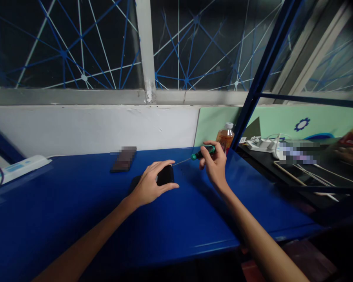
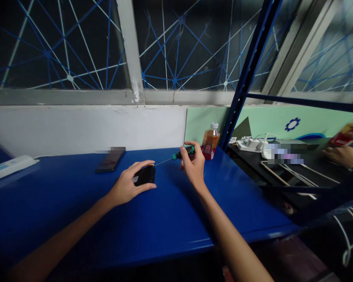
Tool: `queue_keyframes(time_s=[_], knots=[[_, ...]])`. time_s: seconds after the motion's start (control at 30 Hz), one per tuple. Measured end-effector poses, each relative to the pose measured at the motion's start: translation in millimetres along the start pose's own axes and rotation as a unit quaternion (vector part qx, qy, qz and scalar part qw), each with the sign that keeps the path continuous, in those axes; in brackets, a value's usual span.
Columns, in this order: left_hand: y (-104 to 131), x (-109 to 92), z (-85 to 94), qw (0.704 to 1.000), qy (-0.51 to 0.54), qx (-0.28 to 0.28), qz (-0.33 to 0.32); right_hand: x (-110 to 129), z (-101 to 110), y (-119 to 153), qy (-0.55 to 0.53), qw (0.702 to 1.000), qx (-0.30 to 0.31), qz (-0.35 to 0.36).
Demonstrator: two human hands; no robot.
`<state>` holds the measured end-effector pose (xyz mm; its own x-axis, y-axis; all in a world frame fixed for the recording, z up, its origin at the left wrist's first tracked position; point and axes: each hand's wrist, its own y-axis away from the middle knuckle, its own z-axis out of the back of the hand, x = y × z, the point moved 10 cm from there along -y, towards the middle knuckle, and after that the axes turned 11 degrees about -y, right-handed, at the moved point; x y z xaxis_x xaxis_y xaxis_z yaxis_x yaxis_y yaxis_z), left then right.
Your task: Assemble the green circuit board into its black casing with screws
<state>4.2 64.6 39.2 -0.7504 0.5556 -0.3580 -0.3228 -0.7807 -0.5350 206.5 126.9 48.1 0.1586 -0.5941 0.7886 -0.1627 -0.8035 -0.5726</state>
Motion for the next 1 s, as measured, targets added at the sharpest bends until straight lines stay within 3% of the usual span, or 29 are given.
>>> queue_keyframes(time_s=[0.13, 0.37, 0.57, 0.8, 1.0], knots=[[0, 1, 1.8, 1.0, 0.005, -0.006, 0.001, -2, 2, 0, 0.024, 1.0, -0.001, -0.007], [0, 6, 1.1, 1.0, 0.014, 0.0, 0.019, -11, -4, -3, -0.024, 0.998, 0.034, -0.036], [0, 6, 0.9, 1.0, 0.026, 0.0, 0.016, 3, 0, 2, 0.032, 0.999, -0.004, -0.014], [0, 7, 0.1, 0.999, 0.035, 0.002, 0.022, -7, -8, -1, -0.076, 0.996, 0.047, -0.031], [0, 6, 1.4, 0.999, 0.032, 0.002, 0.019, -1, -10, 2, -0.045, 0.998, 0.036, -0.029]])
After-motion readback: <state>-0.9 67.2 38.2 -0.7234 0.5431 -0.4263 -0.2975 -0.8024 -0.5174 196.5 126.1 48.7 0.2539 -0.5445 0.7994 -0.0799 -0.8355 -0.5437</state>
